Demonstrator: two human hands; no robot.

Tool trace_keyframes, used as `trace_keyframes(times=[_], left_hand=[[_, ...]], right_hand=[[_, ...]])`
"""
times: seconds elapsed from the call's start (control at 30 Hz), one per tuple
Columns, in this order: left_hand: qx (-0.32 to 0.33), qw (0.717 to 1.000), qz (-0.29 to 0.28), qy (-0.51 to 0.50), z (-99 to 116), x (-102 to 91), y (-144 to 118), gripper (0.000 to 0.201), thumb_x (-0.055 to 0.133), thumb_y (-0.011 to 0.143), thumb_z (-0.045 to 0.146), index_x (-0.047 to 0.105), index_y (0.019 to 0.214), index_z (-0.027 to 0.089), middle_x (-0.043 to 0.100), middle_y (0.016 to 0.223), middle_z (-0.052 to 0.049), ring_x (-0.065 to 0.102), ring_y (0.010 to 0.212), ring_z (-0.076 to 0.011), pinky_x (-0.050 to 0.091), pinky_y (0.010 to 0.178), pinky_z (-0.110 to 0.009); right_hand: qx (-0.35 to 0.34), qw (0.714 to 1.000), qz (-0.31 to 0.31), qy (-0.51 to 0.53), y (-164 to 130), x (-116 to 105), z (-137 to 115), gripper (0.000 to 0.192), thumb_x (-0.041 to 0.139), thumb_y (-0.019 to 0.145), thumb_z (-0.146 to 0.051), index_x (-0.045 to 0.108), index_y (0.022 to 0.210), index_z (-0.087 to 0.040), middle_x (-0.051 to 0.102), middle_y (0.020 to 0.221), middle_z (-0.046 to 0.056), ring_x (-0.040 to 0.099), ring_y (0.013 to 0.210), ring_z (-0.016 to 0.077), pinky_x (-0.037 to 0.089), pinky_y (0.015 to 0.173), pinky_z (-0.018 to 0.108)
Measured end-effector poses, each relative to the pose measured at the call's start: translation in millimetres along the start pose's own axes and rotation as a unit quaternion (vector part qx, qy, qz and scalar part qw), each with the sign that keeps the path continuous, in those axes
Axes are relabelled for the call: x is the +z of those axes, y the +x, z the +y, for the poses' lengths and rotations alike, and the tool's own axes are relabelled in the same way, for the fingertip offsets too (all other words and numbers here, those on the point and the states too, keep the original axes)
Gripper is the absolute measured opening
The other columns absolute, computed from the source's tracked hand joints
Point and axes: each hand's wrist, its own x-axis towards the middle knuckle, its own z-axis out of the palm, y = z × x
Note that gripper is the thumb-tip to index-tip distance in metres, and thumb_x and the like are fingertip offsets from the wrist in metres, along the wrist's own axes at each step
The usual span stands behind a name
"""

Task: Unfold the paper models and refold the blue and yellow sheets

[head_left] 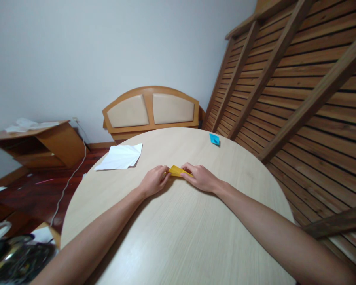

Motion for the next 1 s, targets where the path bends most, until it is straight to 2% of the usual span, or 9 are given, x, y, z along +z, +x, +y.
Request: trace_keyframes(times=[0.1, 0.2, 0.37, 0.5, 0.6, 0.77, 0.9, 1.0], left_hand=[[0.022, 0.999, 0.038, -0.03, 3, -2.4, 0, 0.016, 0.043, 0.098, 0.028, 0.056, 0.099, 0.019, 0.066, 0.095, -0.009, 0.063, 0.087, -0.0208, 0.051, 0.078, -0.035], [0.039, 0.995, 0.045, -0.082, 4, -3.1, 0, 0.017, 0.044, 0.098, 0.028, 0.057, 0.105, 0.019, 0.067, 0.111, -0.011, 0.063, 0.099, -0.0211, 0.051, 0.088, -0.037], [-0.039, 0.985, 0.05, -0.16, 5, -0.5, 1, 0.022, 0.047, 0.097, 0.038, 0.059, 0.095, 0.019, 0.071, 0.091, -0.007, 0.066, 0.082, -0.0193, 0.053, 0.076, -0.032], [-0.075, 0.963, 0.067, -0.249, 8, 0.6, 2, 0.028, 0.05, 0.095, 0.044, 0.059, 0.096, 0.018, 0.07, 0.091, -0.006, 0.065, 0.081, -0.0186, 0.053, 0.068, -0.028], [-0.102, 0.949, 0.066, -0.291, 9, 1.6, 4, 0.03, 0.053, 0.093, 0.045, 0.06, 0.097, 0.017, 0.07, 0.092, -0.007, 0.065, 0.08, -0.0184, 0.052, 0.064, -0.027], [-0.121, 0.932, 0.084, -0.332, 6, 5.6, 6, 0.031, 0.057, 0.09, 0.045, 0.06, 0.097, 0.015, 0.07, 0.091, -0.008, 0.065, 0.076, -0.0181, 0.052, 0.065, -0.028], [-0.152, 0.923, 0.058, -0.349, 3, 8.5, 6, 0.034, 0.058, 0.089, 0.047, 0.058, 0.101, 0.016, 0.071, 0.087, -0.007, 0.066, 0.073, -0.0183, 0.051, 0.061, -0.027], [-0.151, 0.937, 0.015, -0.314, 2, 11.1, 4, 0.032, 0.055, 0.091, 0.043, 0.058, 0.107, 0.016, 0.072, 0.09, -0.008, 0.068, 0.076, -0.0198, 0.053, 0.064, -0.029]], right_hand=[[-0.012, 1.0, 0.006, -0.002, 0, 2, 2, 0.025, 0.054, 0.097, -0.033, 0.062, 0.116, -0.02, 0.074, 0.104, 0.007, 0.069, 0.084, 0.0211, 0.046, 0.075, 0.03], [-0.018, 0.999, 0.02, 0.035, 1, 4, 4, 0.022, 0.054, 0.097, -0.03, 0.064, 0.113, -0.021, 0.074, 0.105, 0.006, 0.069, 0.086, 0.02, 0.048, 0.077, 0.03], [0.002, 0.986, 0.069, 0.154, 2, 7, 2, 0.019, 0.057, 0.095, -0.032, 0.065, 0.108, -0.02, 0.074, 0.101, 0.005, 0.069, 0.089, 0.0188, 0.051, 0.08, 0.03], [0.036, 0.963, 0.082, 0.255, 4, 12, 2, 0.023, 0.062, 0.091, -0.035, 0.063, 0.108, -0.019, 0.074, 0.103, 0.006, 0.07, 0.091, 0.0195, 0.053, 0.08, 0.031], [0.059, 0.947, 0.073, 0.308, 6, 13, 4, 0.028, 0.064, 0.089, -0.038, 0.061, 0.109, -0.018, 0.074, 0.101, 0.007, 0.071, 0.089, 0.0199, 0.055, 0.076, 0.031], [0.112, 0.927, 0.068, 0.352, 8, 11, 4, 0.034, 0.068, 0.084, -0.042, 0.059, 0.107, -0.018, 0.072, 0.081, 0.003, 0.069, 0.074, 0.019, 0.053, 0.061, 0.028], [0.142, 0.918, 0.041, 0.369, 8, 12, 6, 0.036, 0.068, 0.084, -0.041, 0.057, 0.109, -0.018, 0.072, 0.082, 0.004, 0.068, 0.069, 0.0179, 0.051, 0.056, 0.026], [0.136, 0.943, 0.014, 0.305, 5, 14, 10, 0.031, 0.066, 0.086, -0.036, 0.059, 0.109, -0.017, 0.074, 0.086, 0.006, 0.07, 0.075, 0.019, 0.05, 0.059, 0.026]])
